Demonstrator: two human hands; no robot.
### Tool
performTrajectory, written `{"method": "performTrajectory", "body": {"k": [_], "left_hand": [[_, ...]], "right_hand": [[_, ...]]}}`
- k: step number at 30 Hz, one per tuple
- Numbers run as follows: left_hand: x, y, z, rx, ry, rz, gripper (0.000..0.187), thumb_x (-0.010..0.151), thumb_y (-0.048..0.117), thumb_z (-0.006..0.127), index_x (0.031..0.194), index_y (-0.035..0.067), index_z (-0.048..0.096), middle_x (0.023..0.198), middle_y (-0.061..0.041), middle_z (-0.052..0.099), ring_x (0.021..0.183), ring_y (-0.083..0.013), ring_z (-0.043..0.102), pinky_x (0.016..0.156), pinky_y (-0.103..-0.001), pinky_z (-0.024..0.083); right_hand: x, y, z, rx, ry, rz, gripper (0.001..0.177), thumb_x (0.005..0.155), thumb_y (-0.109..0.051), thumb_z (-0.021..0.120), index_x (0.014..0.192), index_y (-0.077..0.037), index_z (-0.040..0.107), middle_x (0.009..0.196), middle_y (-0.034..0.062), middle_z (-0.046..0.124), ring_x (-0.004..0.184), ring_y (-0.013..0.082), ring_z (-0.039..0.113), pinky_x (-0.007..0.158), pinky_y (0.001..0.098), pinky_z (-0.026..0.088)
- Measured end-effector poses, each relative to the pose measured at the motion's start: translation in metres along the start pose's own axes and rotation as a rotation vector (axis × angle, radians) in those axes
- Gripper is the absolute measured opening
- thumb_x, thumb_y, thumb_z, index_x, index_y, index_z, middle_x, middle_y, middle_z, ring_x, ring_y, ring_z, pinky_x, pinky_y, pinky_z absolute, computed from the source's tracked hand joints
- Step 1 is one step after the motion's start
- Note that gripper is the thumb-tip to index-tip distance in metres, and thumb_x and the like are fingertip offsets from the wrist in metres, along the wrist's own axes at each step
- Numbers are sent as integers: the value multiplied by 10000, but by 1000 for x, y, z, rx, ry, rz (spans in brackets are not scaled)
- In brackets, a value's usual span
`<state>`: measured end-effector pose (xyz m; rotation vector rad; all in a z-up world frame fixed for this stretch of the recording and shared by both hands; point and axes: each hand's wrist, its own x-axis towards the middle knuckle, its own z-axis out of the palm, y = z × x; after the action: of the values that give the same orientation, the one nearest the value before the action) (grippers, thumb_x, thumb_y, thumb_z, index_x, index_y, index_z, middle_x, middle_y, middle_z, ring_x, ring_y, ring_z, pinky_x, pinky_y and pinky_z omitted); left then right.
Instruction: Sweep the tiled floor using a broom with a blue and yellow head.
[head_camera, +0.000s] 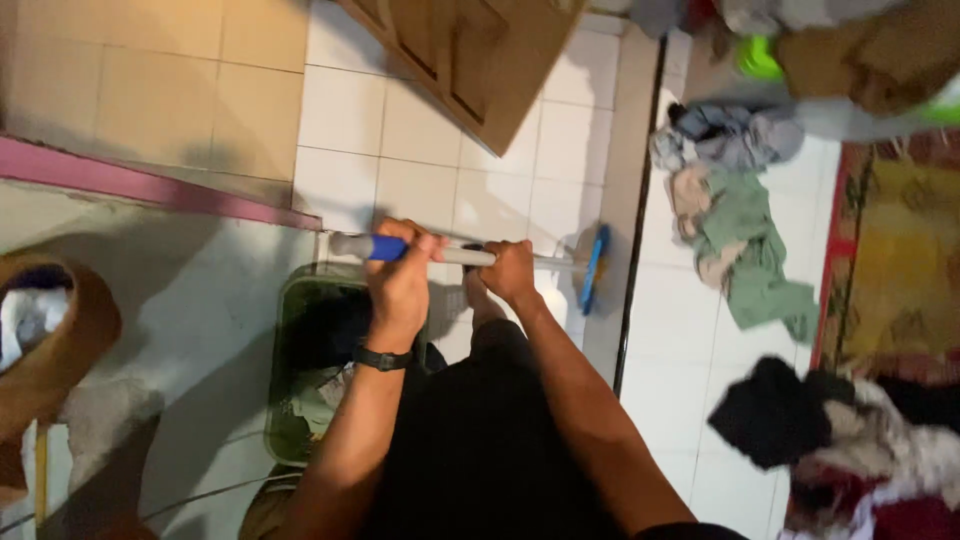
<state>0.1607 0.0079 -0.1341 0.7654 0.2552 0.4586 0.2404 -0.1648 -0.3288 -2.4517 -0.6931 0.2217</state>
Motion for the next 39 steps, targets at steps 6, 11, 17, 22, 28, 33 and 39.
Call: {"method": "performTrajectory", "body": {"k": [6,11,17,22,28,33,39], "left_hand": [[61,-19,-14,612,261,-42,423,973,184,741,695,103,433,646,3,504,600,-119,426,568,-300,361],[70,46,18,973,350,60,410,940,157,745,623,94,491,619,5,553,538,-96,468,504,-284,365],[87,67,61,975,234,322,380,928,6,723,669,71,452,675,-25,525,608,-137,494,578,-317,408],[80,79,100,1158,176,444,396,802,-37,773,661,71,420,645,-50,497,598,-213,521,580,-328,424],[59,75,121,1143,5,415,358,748,51,808,673,83,460,649,-64,503,630,-260,532,604,-363,418],[31,45,150,1104,-132,404,315,812,203,819,705,103,540,662,-69,547,678,-276,554,722,-393,413],[-2,15,216,1057,-259,498,357,787,265,827,647,113,536,594,-36,565,604,-269,494,801,-453,321]], "right_hand": [[78,4,42,193,-81,-66,109,662,-173,695,752,-137,746,754,88,706,745,327,647,840,465,409],[138,-20,134,912,-222,-99,169,787,-235,715,720,-101,638,717,66,651,735,256,601,840,393,425],[203,-104,120,919,-252,-430,216,834,-82,621,690,-114,465,699,39,497,687,236,507,828,348,419],[214,-158,20,610,-129,-721,301,777,-76,713,643,-123,448,650,53,473,669,274,518,732,406,311],[170,-98,37,786,-126,-795,296,766,-91,697,697,-134,412,658,32,451,678,247,492,761,401,313],[127,-59,-29,967,-55,-772,217,854,-75,747,878,-107,534,732,38,543,702,211,497,756,406,356],[75,19,-114,1002,11,-697,204,880,-62,736,974,-98,559,813,64,575,769,208,494,735,406,375]]}}
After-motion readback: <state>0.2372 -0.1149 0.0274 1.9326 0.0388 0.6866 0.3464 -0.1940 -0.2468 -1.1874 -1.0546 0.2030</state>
